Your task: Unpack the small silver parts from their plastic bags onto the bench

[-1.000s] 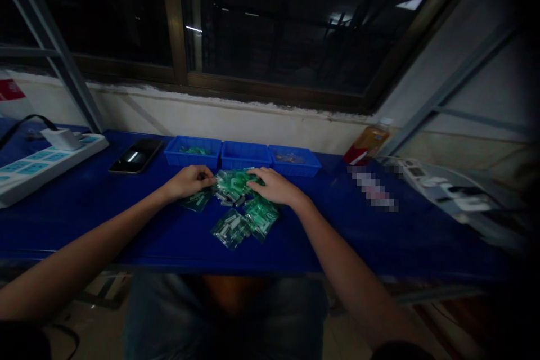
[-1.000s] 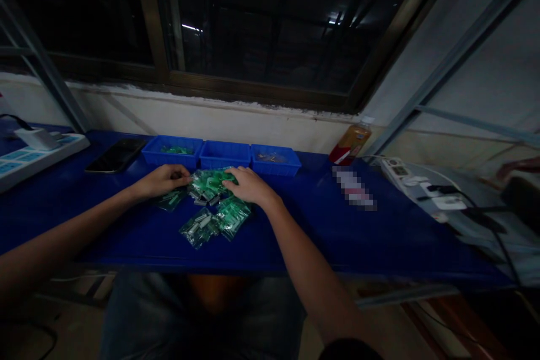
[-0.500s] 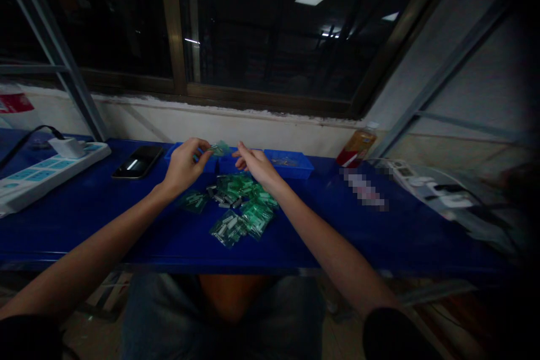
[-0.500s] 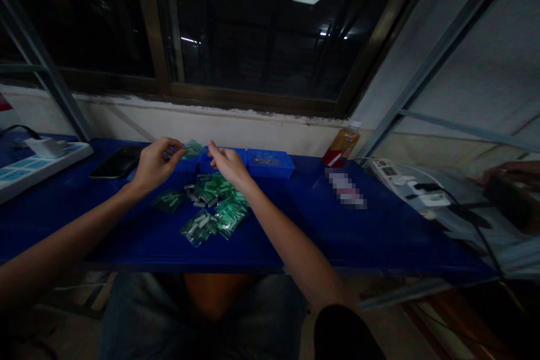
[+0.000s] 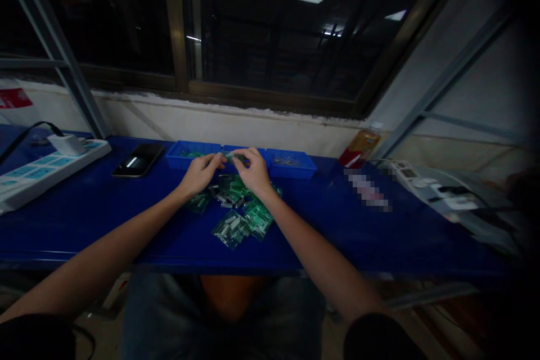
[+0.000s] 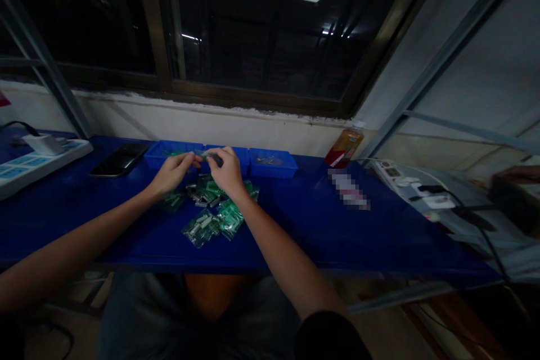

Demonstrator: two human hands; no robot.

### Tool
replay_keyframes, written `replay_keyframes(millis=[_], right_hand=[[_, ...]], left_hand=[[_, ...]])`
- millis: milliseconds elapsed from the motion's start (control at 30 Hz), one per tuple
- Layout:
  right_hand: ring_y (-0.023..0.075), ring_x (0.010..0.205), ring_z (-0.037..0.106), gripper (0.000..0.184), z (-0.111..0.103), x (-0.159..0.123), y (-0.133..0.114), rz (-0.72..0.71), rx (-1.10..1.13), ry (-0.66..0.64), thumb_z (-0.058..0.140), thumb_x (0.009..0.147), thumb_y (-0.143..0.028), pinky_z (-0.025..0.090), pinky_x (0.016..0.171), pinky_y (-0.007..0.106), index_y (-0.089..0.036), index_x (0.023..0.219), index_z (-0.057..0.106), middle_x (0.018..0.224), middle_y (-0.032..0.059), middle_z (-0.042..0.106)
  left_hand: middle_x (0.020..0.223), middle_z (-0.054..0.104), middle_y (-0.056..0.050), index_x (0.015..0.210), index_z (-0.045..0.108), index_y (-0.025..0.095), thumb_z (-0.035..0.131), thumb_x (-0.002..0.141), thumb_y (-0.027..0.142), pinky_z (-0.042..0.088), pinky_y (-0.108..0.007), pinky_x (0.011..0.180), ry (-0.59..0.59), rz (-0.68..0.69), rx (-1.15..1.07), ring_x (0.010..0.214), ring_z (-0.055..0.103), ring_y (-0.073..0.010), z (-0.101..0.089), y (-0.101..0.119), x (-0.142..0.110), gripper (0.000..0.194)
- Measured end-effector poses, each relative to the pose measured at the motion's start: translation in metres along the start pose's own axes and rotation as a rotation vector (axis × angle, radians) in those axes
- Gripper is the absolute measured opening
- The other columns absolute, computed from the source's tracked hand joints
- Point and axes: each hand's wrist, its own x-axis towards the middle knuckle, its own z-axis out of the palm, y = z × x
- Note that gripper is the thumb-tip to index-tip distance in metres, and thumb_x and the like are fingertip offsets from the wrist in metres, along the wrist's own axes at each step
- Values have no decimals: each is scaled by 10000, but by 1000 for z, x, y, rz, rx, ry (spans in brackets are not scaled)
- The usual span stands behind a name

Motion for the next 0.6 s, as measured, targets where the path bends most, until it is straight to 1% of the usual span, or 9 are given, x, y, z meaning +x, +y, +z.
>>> replay_keyframes(millis=[100,167,233,300,367,433,467,533,600], right_hand=[[161,920,504,243,1,-5,-9,-136,-179,-95,466,785,-153,411,842,308,-234,912,656,896,45,524],[171,963,479,306,1,-7,-13,-173,-259,-129,435,781,-111,391,880,324,-255,931,659,922,48,510],[176,990,458,362,1,-9,-15,-179,-296,-139,419,755,-72,375,904,332,-259,957,654,953,49,505],[180,1005,447,385,0,-8,-16,-155,-300,-138,441,715,-59,360,925,338,-247,982,645,981,49,506],[184,995,459,325,-1,-6,-17,-74,-248,-121,503,696,-103,361,922,343,-218,963,648,983,51,522],[175,929,504,202,-1,-3,-16,76,-92,-128,541,732,-237,394,868,332,-187,891,655,926,50,562],[163,872,531,217,-1,-1,-15,166,21,-146,523,763,-326,415,819,318,-176,850,653,874,46,583],[138,738,563,366,0,1,-13,328,252,-185,447,799,-475,439,700,282,-162,791,637,757,36,605],[121,632,564,402,1,2,-9,417,397,-176,449,784,-521,432,601,254,-156,767,619,690,26,607]], left_hand=[[772,635,-102,826,605,107,274,834,599,427,-274,576,-21,-229,-291,689,586,-176,-2,-3,3,593],[743,620,-86,789,588,108,403,794,580,406,-243,540,-31,-288,-368,639,567,-148,-2,-5,3,507],[701,599,-50,776,578,117,540,736,508,394,-220,529,-11,-277,-383,615,547,-126,-1,-7,4,395],[683,582,-21,787,574,130,585,714,444,399,-214,534,50,-220,-364,612,541,-117,-1,-8,3,323],[704,581,-16,824,570,137,565,736,417,418,-222,537,138,-141,-315,618,549,-121,-2,-8,3,293],[777,596,-33,872,574,142,532,771,389,443,-238,556,213,-24,-200,665,564,-136,-5,-7,2,270],[819,602,-44,888,583,146,517,788,370,456,-249,585,231,49,-112,715,570,-147,-6,-5,1,253],[900,604,-60,900,608,159,495,815,316,469,-267,654,219,204,75,837,564,-168,-7,-1,-2,212],[952,592,-66,906,624,172,481,829,271,472,-273,690,162,318,190,922,543,-177,-5,2,-5,190]])
